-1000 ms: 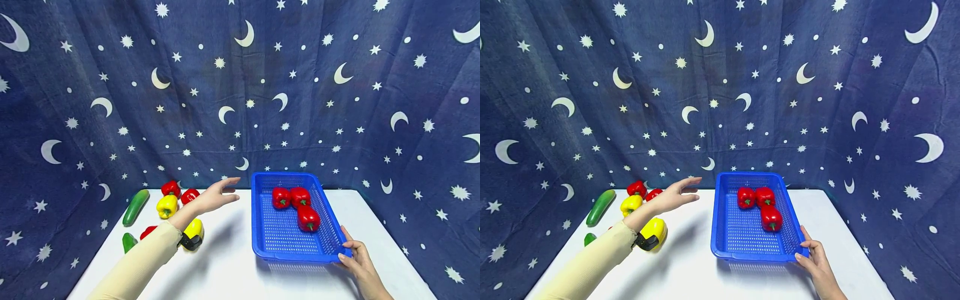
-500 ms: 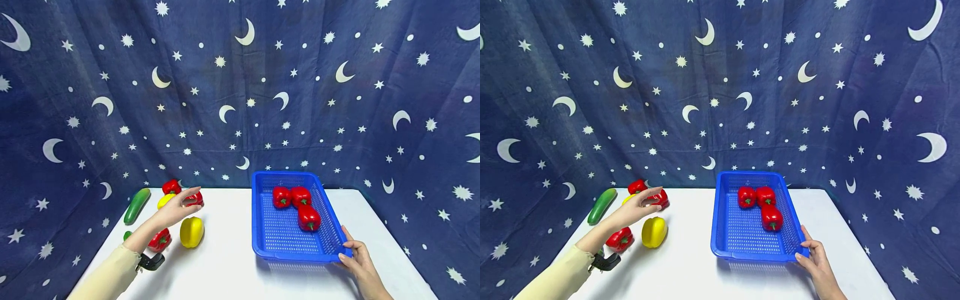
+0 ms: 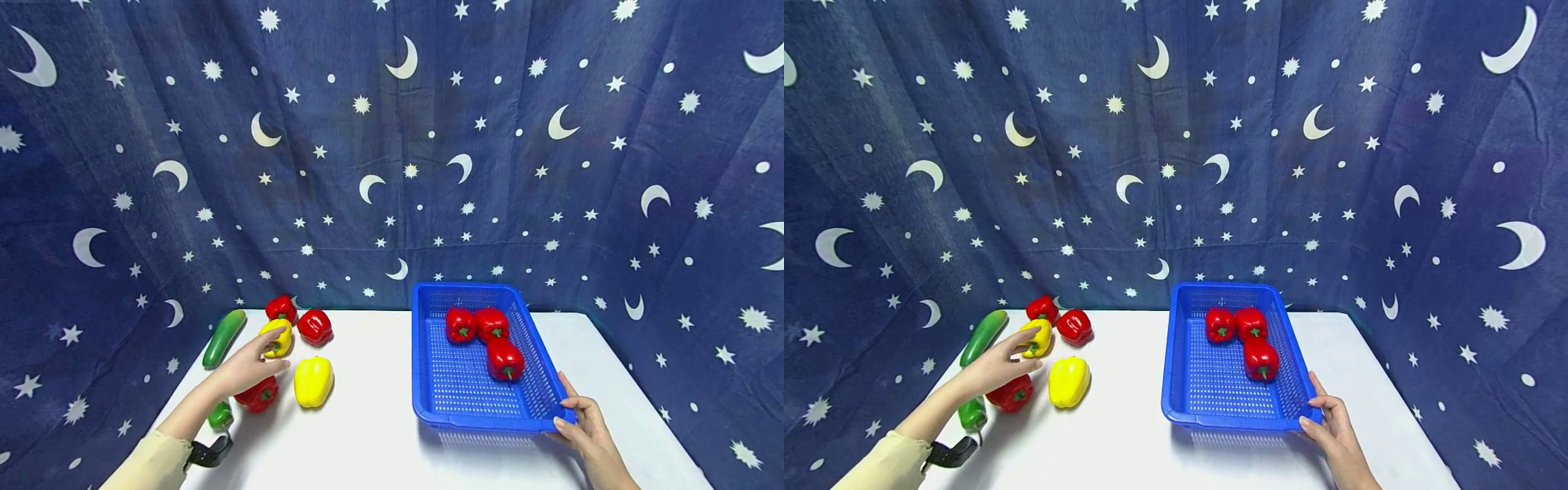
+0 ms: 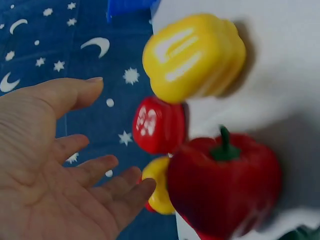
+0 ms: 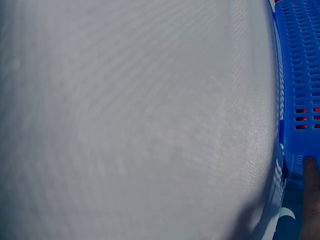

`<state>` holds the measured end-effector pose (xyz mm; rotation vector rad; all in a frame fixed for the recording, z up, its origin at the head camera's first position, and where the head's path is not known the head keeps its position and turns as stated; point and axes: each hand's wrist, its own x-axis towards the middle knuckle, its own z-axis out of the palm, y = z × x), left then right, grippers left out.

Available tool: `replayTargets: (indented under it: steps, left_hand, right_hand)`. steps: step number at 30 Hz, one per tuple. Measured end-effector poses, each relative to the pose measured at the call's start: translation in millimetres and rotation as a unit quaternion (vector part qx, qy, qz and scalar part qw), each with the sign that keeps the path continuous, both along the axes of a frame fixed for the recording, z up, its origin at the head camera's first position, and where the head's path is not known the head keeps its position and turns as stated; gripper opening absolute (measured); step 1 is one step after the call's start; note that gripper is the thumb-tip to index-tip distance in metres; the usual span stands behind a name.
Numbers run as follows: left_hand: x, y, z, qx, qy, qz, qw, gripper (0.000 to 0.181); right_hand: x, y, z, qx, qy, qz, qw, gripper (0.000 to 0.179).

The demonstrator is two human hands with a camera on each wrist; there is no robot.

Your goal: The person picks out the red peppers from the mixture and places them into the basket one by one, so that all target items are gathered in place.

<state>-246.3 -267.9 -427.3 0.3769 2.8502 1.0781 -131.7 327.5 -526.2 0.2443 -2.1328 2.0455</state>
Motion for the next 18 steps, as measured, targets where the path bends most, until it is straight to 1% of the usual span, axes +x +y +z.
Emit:
replayTargets:
  steps: [2,4,8,11,15,18]
  left_hand:
    - [2.8,-6.6,-2.7,-0.020,0.000,0.001,0.9998,0.079]
    - [5.2,-12.7,-4.5,-0.040,-0.011,0.010,0.9991,0.082]
    - [7.9,-22.1,-6.3,-0.077,-0.023,0.024,0.9965,0.081]
    - [9.2,-26.4,-7.4,-0.098,-0.025,0.029,0.9944,0.080]
    - [10.4,-31.8,-13.3,-0.112,-0.035,0.035,0.9925,0.083]
    - [10.6,-35.8,-18.5,-0.113,-0.045,0.040,0.9918,0.085]
  right_hand:
    - [-0.1,-0.3,-0.1,-0.008,0.004,0.003,1.0000,0.026]
    - [0.2,-0.7,-0.3,-0.010,0.006,0.004,0.9999,0.026]
    - [1.3,-1.1,-0.1,-0.004,0.000,0.003,1.0000,0.025]
    - [1.4,-1.3,-0.1,-0.002,-0.007,0.001,1.0000,0.023]
    - [1.0,-1.7,0.3,0.005,-0.017,-0.004,0.9998,0.025]
    - [1.0,-1.3,1.1,0.007,-0.023,-0.004,0.9997,0.027]
